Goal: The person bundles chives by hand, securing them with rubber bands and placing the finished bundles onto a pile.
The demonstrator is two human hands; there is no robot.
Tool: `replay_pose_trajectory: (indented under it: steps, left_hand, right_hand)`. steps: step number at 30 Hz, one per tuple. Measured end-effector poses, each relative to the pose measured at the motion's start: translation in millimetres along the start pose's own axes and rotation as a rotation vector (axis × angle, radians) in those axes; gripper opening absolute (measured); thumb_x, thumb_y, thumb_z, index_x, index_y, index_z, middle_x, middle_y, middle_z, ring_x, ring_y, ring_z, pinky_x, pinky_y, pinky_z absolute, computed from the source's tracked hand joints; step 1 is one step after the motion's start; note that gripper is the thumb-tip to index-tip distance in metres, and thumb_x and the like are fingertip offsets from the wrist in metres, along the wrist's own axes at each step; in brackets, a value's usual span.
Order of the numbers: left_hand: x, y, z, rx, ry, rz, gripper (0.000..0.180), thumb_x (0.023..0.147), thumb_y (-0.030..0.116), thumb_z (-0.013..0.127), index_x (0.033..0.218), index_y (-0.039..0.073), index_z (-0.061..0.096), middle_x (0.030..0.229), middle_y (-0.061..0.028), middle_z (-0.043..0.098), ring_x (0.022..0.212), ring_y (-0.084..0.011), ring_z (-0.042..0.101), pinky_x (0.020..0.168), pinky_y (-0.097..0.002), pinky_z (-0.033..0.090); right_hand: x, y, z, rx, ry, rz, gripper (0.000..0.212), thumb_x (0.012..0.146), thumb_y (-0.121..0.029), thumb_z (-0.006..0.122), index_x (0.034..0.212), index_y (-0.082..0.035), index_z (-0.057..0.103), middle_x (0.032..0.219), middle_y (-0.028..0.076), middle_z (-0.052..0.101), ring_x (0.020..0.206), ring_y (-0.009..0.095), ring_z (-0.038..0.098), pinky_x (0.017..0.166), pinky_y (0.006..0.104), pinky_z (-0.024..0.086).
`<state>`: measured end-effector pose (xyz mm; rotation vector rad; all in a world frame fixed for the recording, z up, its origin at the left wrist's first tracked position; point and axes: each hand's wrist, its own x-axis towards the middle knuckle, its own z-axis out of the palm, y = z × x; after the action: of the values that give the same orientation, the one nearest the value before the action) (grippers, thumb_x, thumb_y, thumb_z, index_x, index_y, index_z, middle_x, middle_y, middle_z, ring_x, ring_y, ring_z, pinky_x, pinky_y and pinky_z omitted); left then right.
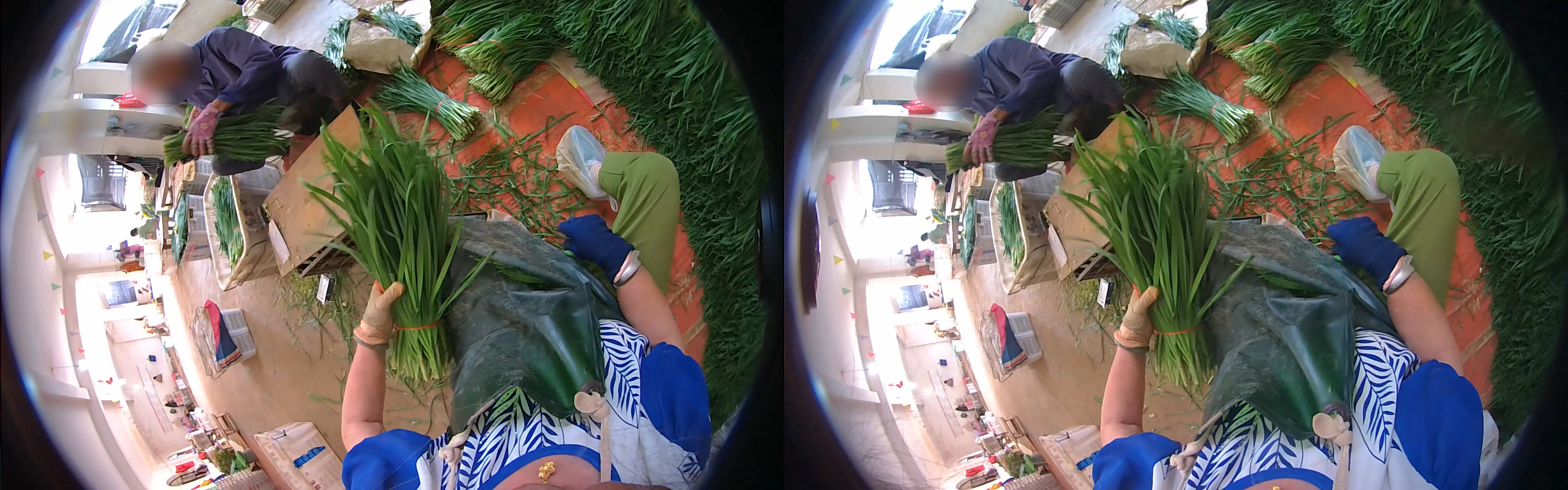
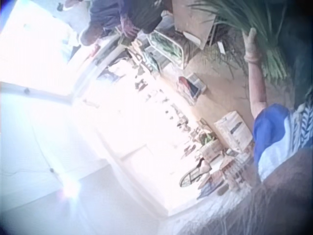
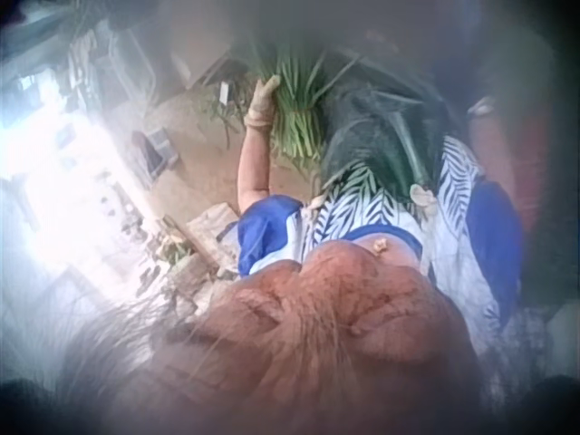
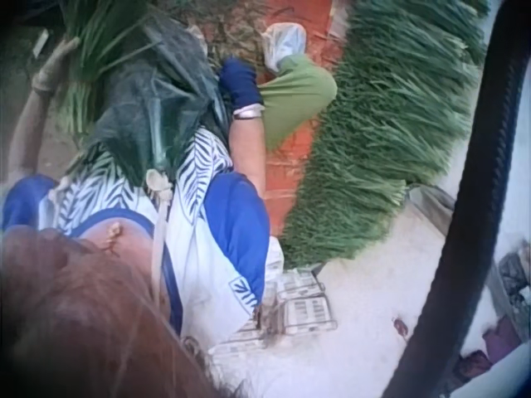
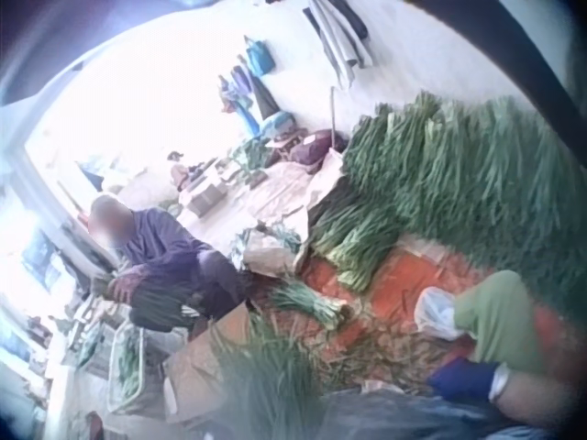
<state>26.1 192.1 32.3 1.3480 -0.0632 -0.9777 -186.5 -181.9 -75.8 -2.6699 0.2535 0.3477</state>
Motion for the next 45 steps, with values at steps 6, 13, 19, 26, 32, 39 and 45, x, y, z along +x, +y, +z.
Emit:
replay_pose_trajectory:
  steps: [6,13,19,26,32,39,45]
  left_hand:
    - [15,2,4,-0.144,0.173,-0.049,0.039,0.088,0.019,0.065,0.121,-0.001,0.056,0.109,-0.0090,0.066,0.091,-0.0217,0.066,0.081,-0.0337,0.056]
    - [16,-9,13,-0.165,0.150,0.003,0.040,0.092,0.022,0.062,0.123,-0.002,0.055,0.110,-0.0113,0.066,0.093,-0.0243,0.066,0.083,-0.0363,0.056]
    - [4,-4,46,-0.152,0.195,0.097,0.032,0.090,0.013,0.064,0.117,-0.002,0.057,0.106,-0.0081,0.066,0.088,-0.0191,0.065,0.077,-0.0309,0.054]
    - [2,-20,33,-0.172,0.305,0.144,0.033,0.086,0.012,0.068,0.115,-0.001,0.059,0.104,-0.0083,0.067,0.087,-0.0194,0.065,0.079,-0.0319,0.054]
    - [-5,-8,49,-0.243,0.275,0.120,0.039,0.086,0.015,0.068,0.119,-0.002,0.057,0.107,-0.0101,0.066,0.090,-0.0209,0.066,0.080,-0.0332,0.055]
    - [-6,-12,67,-0.169,0.302,0.219,0.028,0.092,0.021,0.064,0.112,0.003,0.059,0.098,-0.0031,0.066,0.080,-0.0124,0.063,0.067,-0.0265,0.052]
    - [-6,-19,54,-0.129,0.448,0.152,0.023,0.092,0.024,0.063,0.101,0.003,0.059,0.092,-0.0035,0.066,0.074,-0.0131,0.063,0.065,-0.0256,0.052]
  right_hand:
    - [6,0,5,0.173,0.223,-0.080,0.034,0.078,-0.027,0.066,0.107,-0.011,0.064,0.091,0.012,0.066,0.082,0.033,0.064,0.071,0.0447,0.050]
    - [33,-79,-66,0.253,0.441,-0.531,0.047,0.075,-0.032,0.072,0.115,-0.010,0.060,0.091,0.010,0.065,0.085,0.030,0.063,0.078,0.0391,0.050]
    - [56,-192,-102,-0.191,0.497,-0.876,0.066,0.071,-0.035,0.067,0.131,-0.011,0.051,0.131,0.017,0.051,0.117,0.029,0.052,0.099,0.0637,0.032]
    - [55,-181,-40,-0.225,0.287,-0.710,0.035,0.080,-0.019,0.054,0.111,-0.004,0.058,0.082,0.004,0.057,0.076,0.021,0.058,0.059,0.0352,0.045]
    - [25,-174,-39,-0.274,0.381,-0.660,0.038,0.079,-0.021,0.056,0.113,-0.005,0.060,0.083,0.006,0.060,0.077,0.022,0.059,0.061,0.0385,0.047]
    - [49,-202,-101,-0.139,0.708,-0.834,0.062,0.065,-0.041,0.073,0.115,-0.007,0.060,0.113,0.010,0.062,0.103,0.031,0.057,0.092,0.0527,0.040]
    - [54,-189,-82,-0.069,0.329,-0.629,0.056,0.069,-0.043,0.072,0.110,-0.006,0.062,0.106,0.011,0.062,0.093,0.029,0.059,0.088,0.0460,0.043]
